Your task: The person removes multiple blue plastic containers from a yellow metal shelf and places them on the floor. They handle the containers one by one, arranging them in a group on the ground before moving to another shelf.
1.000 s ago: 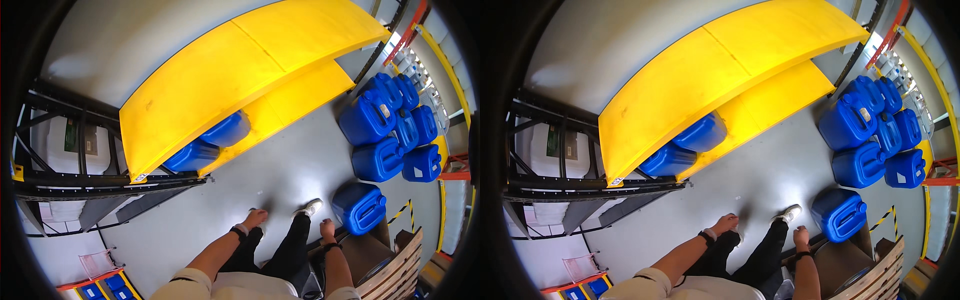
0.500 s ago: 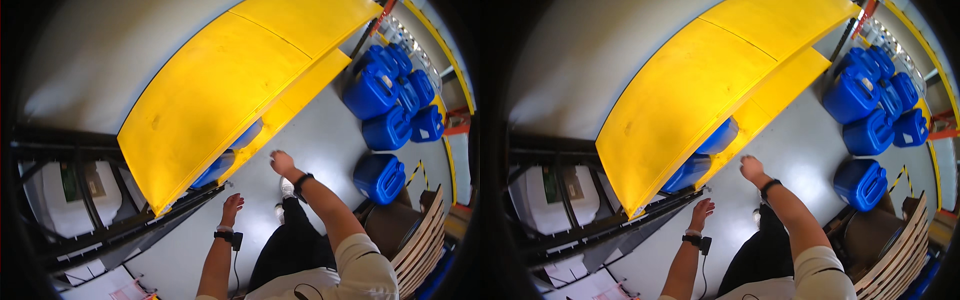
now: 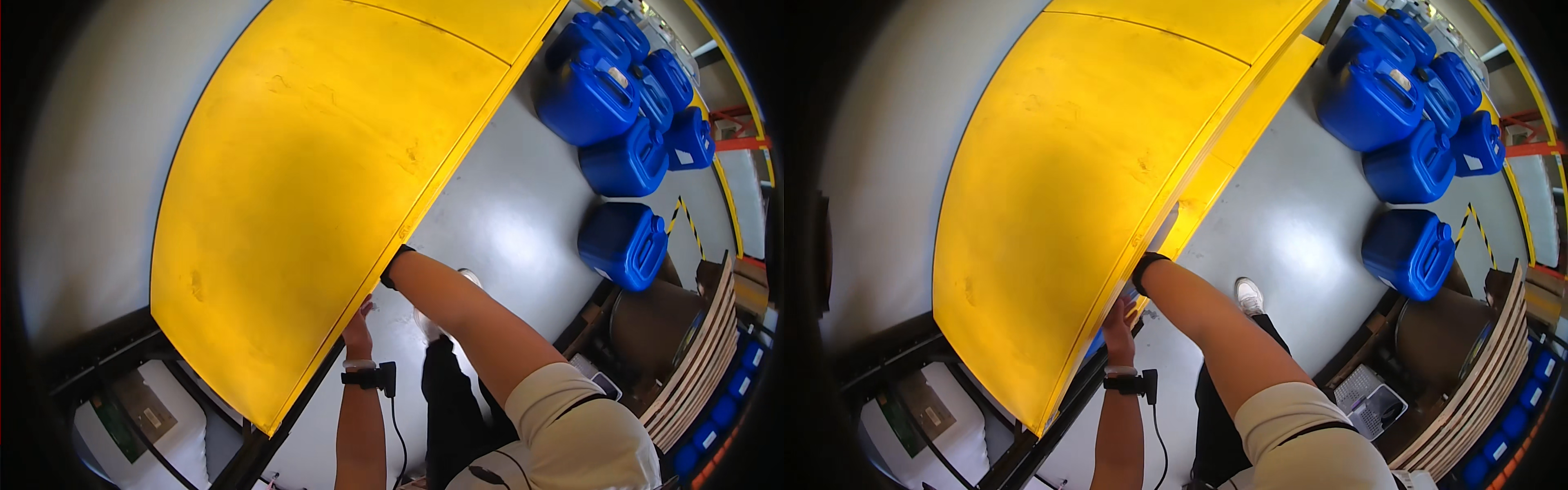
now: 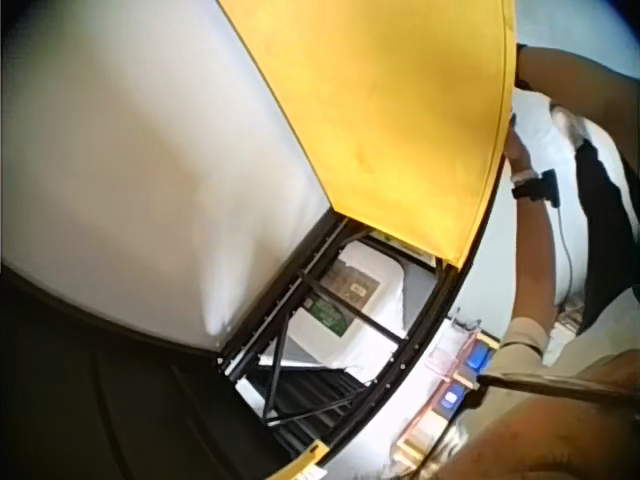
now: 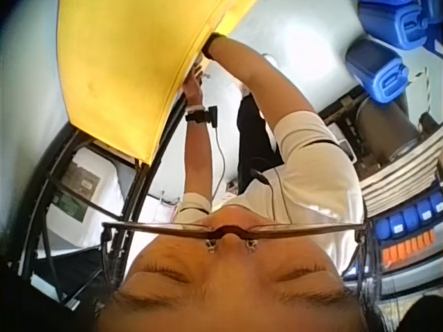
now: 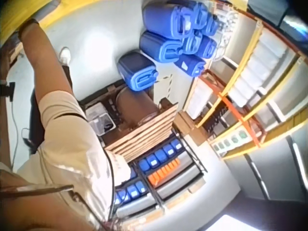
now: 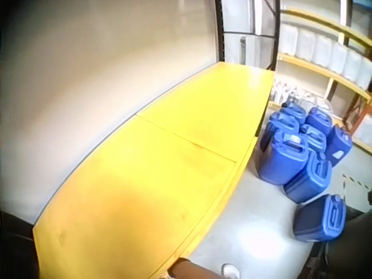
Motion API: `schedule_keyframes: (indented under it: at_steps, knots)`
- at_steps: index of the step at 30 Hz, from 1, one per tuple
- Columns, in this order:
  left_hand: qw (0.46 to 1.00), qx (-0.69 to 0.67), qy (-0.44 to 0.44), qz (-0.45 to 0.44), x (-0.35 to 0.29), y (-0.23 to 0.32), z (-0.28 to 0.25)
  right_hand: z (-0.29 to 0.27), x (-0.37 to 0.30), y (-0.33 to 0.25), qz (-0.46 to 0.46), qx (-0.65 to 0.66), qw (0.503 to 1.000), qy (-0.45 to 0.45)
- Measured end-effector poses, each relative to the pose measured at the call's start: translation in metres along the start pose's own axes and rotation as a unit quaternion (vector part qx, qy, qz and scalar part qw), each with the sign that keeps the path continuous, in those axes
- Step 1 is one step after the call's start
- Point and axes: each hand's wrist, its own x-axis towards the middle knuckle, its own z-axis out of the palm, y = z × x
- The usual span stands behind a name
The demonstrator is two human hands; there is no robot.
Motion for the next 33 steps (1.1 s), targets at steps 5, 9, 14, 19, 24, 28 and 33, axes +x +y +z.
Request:
schedule_keyframes:
  at_steps: [5, 9, 14, 19, 24, 28, 33]
  knots:
    - [0.878, 0.388, 0.030, 0.277, 0.025, -0.003, -0.035, 0.030, 0.022, -0.006, 0.018, -0.051, 0.998, -0.019]
    - [0.871, 0.375, 0.010, 0.318, 0.031, 0.025, -0.023, 0.040, 0.025, -0.009, 0.033, -0.069, 0.997, -0.019]
    - [0.972, 0.109, -0.074, 0.194, 0.041, 0.020, 0.007, 0.034, 0.009, 0.002, 0.063, -0.077, 0.995, -0.021]
    - [0.995, -0.052, -0.083, -0.017, 0.029, 0.033, 0.063, 0.010, -0.036, 0.013, 0.145, -0.061, 0.985, -0.069]
    - [0.978, 0.083, -0.166, -0.096, -0.004, 0.004, 0.089, -0.036, -0.118, 0.033, 0.226, 0.018, 0.971, -0.078]
    - [0.952, 0.181, -0.217, -0.115, -0.065, -0.030, 0.146, -0.071, -0.205, 0.082, 0.301, 0.066, 0.951, -0.016]
    - [0.910, 0.232, -0.329, -0.101, -0.146, -0.092, 0.214, -0.121, -0.320, 0.141, 0.427, 0.115, 0.896, 0.039]
